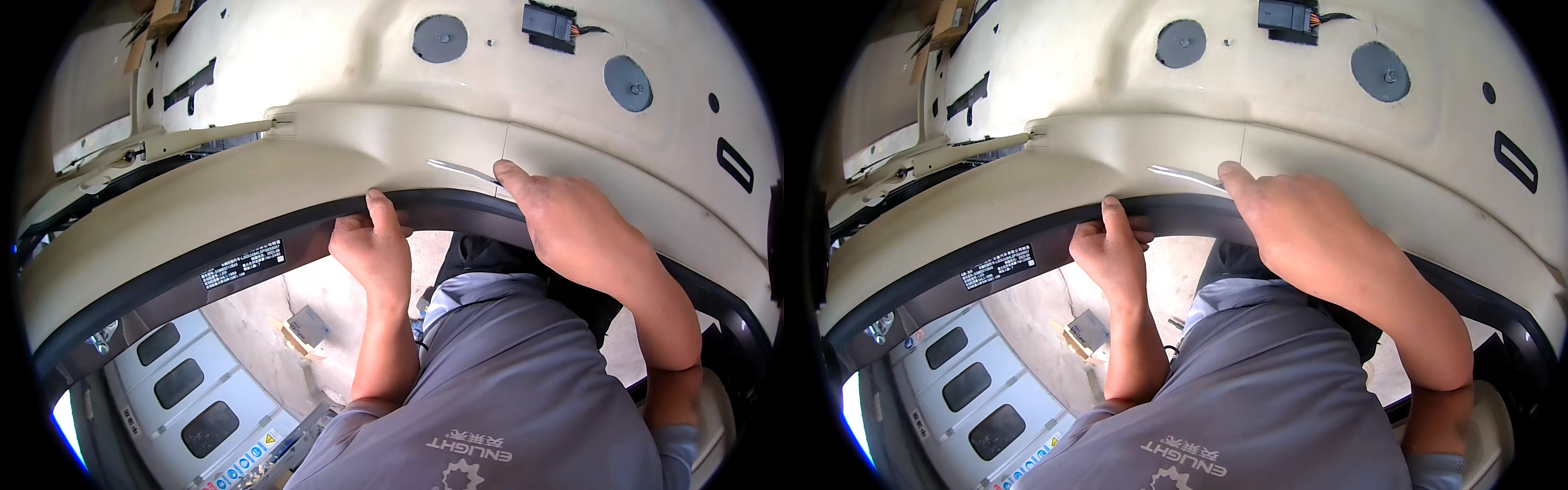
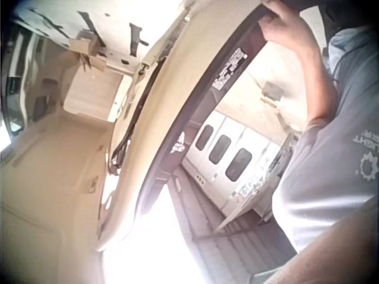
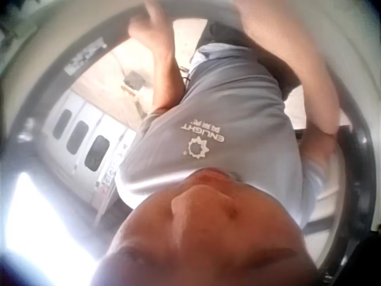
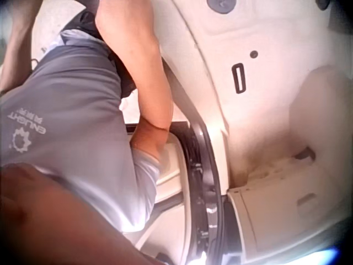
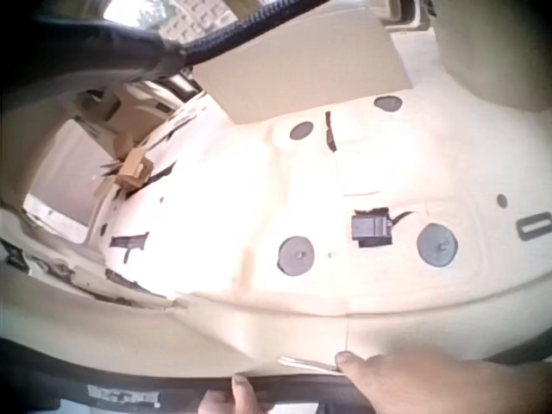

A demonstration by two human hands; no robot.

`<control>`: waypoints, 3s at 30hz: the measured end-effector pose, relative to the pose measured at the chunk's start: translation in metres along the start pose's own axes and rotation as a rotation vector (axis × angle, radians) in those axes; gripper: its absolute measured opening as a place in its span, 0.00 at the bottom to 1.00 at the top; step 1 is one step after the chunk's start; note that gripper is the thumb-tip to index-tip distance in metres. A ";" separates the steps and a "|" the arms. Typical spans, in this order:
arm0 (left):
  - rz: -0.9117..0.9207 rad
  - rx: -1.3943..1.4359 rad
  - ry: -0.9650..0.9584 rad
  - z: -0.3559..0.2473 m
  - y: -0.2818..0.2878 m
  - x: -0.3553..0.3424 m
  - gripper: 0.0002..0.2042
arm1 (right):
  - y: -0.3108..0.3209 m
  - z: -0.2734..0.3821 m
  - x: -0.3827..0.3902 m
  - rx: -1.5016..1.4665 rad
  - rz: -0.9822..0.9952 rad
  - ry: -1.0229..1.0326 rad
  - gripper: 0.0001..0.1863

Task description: The person installs a black rubber seal along the edge of a beige car ceiling panel, then attaches a long beige plastic trim piece. They then place several smaller beige plastic components into designated slots on the panel. Finally, the person uses a smartphone to view a list.

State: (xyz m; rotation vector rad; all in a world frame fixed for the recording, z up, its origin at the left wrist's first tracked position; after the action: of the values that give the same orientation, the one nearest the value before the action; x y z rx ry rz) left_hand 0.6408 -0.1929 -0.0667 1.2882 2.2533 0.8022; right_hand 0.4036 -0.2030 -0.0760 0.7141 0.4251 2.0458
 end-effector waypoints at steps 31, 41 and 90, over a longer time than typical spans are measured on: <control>0.464 0.235 0.023 0.018 0.032 -0.006 0.14 | -0.023 0.068 -0.036 0.180 0.444 -0.045 0.20; 0.484 0.255 0.052 0.010 0.034 -0.009 0.17 | -0.128 0.074 -0.005 -0.129 -0.175 -0.168 0.25; 0.063 0.005 -0.196 0.014 -0.002 0.012 0.19 | -0.093 0.017 0.007 -0.652 -0.428 -0.103 0.08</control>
State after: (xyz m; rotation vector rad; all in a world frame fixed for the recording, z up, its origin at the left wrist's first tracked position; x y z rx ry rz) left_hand 0.6425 -0.1796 -0.0793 1.3825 2.0713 0.6603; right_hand 0.4709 -0.1467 -0.1108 0.2904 -0.1484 1.5901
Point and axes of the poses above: each hand's wrist, its own x-axis away from the middle knuckle, its own y-axis out of the back of the hand, z = x × y, the point moved 2 cm from there along -x, towards the middle knuckle, and after that the axes turned 6 degrees about -y, right-handed, at the moved point
